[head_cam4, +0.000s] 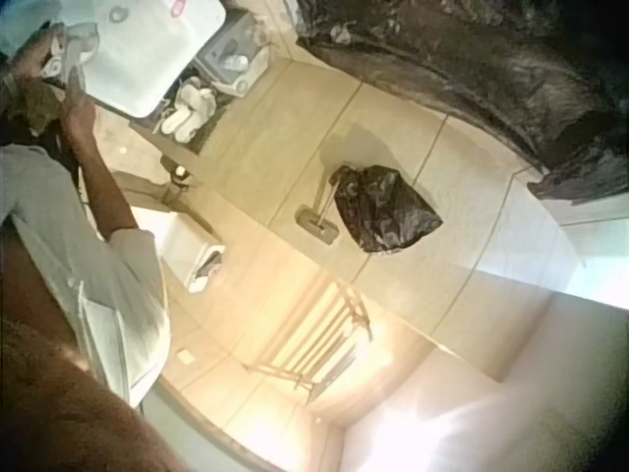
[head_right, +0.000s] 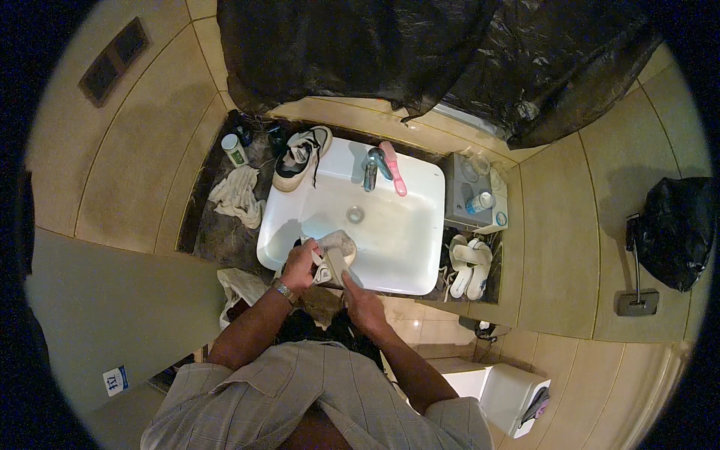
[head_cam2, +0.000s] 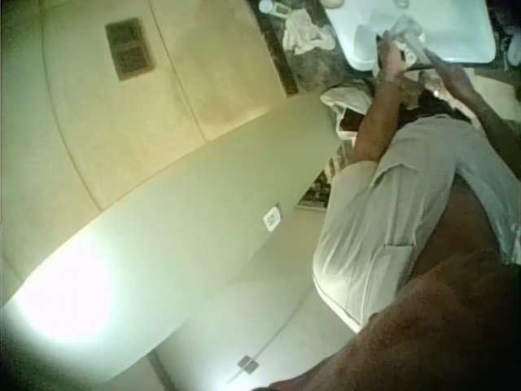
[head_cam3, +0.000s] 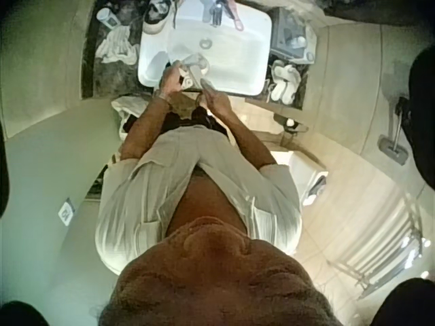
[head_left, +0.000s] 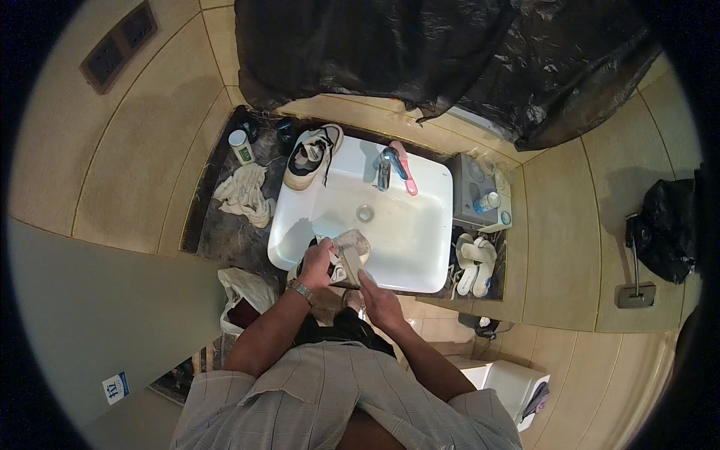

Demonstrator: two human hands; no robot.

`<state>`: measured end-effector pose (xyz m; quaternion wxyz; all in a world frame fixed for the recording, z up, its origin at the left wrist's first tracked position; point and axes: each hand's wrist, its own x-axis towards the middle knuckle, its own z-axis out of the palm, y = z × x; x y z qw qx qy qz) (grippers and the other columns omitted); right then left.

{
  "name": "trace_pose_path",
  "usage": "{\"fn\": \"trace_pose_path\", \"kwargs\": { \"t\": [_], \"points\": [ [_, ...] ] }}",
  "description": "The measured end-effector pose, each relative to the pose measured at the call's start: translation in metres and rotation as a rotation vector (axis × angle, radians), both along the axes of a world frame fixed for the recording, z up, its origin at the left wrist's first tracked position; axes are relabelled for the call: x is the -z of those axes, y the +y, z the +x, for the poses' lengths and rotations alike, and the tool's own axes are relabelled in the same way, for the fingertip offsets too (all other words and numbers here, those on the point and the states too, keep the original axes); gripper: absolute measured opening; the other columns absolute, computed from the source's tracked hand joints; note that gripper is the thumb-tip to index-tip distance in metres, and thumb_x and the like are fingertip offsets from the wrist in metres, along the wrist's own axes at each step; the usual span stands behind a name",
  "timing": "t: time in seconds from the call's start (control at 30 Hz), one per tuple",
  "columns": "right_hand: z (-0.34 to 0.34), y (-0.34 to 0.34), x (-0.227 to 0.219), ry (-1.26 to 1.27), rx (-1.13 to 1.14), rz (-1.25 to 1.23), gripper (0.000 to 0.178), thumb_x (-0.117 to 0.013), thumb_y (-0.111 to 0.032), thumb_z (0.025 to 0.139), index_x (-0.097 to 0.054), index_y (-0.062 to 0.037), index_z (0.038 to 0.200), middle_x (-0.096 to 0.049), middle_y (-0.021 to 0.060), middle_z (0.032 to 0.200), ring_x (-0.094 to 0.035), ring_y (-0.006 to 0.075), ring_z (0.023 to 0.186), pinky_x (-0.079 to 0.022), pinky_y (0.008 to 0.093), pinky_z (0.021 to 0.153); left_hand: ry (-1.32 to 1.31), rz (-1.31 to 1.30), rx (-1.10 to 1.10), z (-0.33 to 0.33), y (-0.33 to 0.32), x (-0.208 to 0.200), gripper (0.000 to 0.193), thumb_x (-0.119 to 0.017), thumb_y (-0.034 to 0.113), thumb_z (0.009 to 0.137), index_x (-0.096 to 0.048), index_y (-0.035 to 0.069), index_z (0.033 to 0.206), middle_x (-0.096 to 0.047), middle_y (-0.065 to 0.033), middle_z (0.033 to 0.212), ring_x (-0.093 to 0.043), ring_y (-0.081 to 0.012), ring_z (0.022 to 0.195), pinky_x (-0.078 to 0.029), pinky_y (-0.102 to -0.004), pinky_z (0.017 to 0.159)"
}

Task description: The person cleans a white sneaker in a bathroom sink. They apply a liquid cleaning solution from a bottle to the shoe, then scrub the shoe with a brush. The person scrubs the upper, sides, and sole of the shoe.

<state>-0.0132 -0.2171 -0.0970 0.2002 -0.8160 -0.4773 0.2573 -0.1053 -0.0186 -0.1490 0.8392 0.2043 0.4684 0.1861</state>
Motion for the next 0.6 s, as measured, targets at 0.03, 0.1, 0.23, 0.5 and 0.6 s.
{"fn": "trace_pose_path", "kwargs": {
  "t": [0.03, 0.1, 0.23, 0.5, 0.6],
  "points": [
    [0.000, 0.016, -0.003, -0.003, -0.005, 0.003, 0.048, -0.053, -0.027, 0.105, -0.049, -0.0184, 0.152, -0.070, 0.0289, 0.096, -0.069, 0.0476, 0.085, -0.053, 0.0566, 0.073, 0.019, 0.007, 0.014, -0.003, 0.002, 0.001, 0.030, -0.063, 0.032, 0.096, -0.063, 0.006, 0.082, -0.062, -0.0045, 0.079, -0.061, -0.0190, 0.071, -0.050, -0.0352, 0.064],
    [-0.001, 0.055, -0.001, -0.010, -0.006, 0.020, 0.047, -0.053, -0.026, 0.104, -0.050, -0.0184, 0.151, -0.070, 0.0292, 0.095, -0.069, 0.0476, 0.084, -0.053, 0.0569, 0.072, 0.024, 0.072, 0.070, -0.011, 0.004, 0.021, 0.027, -0.062, 0.031, 0.098, -0.063, 0.007, 0.086, -0.062, -0.0038, 0.081, -0.062, -0.0168, 0.072, -0.051, -0.0345, 0.062],
    [0.002, 0.084, 0.021, -0.031, 0.028, 0.191, 0.047, -0.055, -0.023, 0.104, -0.051, -0.0201, 0.150, -0.068, 0.0307, 0.091, -0.068, 0.0484, 0.081, -0.053, 0.0575, 0.071, 0.054, 0.122, 0.073, -0.012, 0.003, 0.016, 0.027, -0.061, 0.031, 0.100, -0.064, 0.007, 0.090, -0.062, -0.0033, 0.081, -0.062, -0.0158, 0.069, -0.051, -0.0337, 0.058],
    [0.006, 0.012, -0.010, 0.000, -0.072, 0.003, 0.056, -0.054, -0.018, 0.101, -0.041, -0.0172, 0.156, -0.069, 0.0287, 0.088, -0.068, 0.0486, 0.078, -0.053, 0.0573, 0.069, 0.078, 0.064, 0.034, -0.003, 0.002, 0.012, 0.028, -0.062, 0.031, 0.101, -0.065, 0.004, 0.096, -0.065, -0.0025, 0.085, -0.063, -0.0167, 0.072, -0.052, -0.0344, 0.060],
    [0.004, 0.061, 0.003, -0.003, -0.017, 0.046, 0.049, -0.053, -0.021, 0.103, -0.049, -0.0224, 0.151, -0.068, 0.0312, 0.092, -0.067, 0.0505, 0.082, -0.053, 0.0579, 0.071, 0.084, 0.125, 0.043, -0.007, 0.001, 0.024, 0.027, -0.062, 0.030, 0.101, -0.065, 0.004, 0.094, -0.064, -0.0021, 0.085, -0.063, -0.0162, 0.073, -0.052, -0.0342, 0.062]
  ]
}}
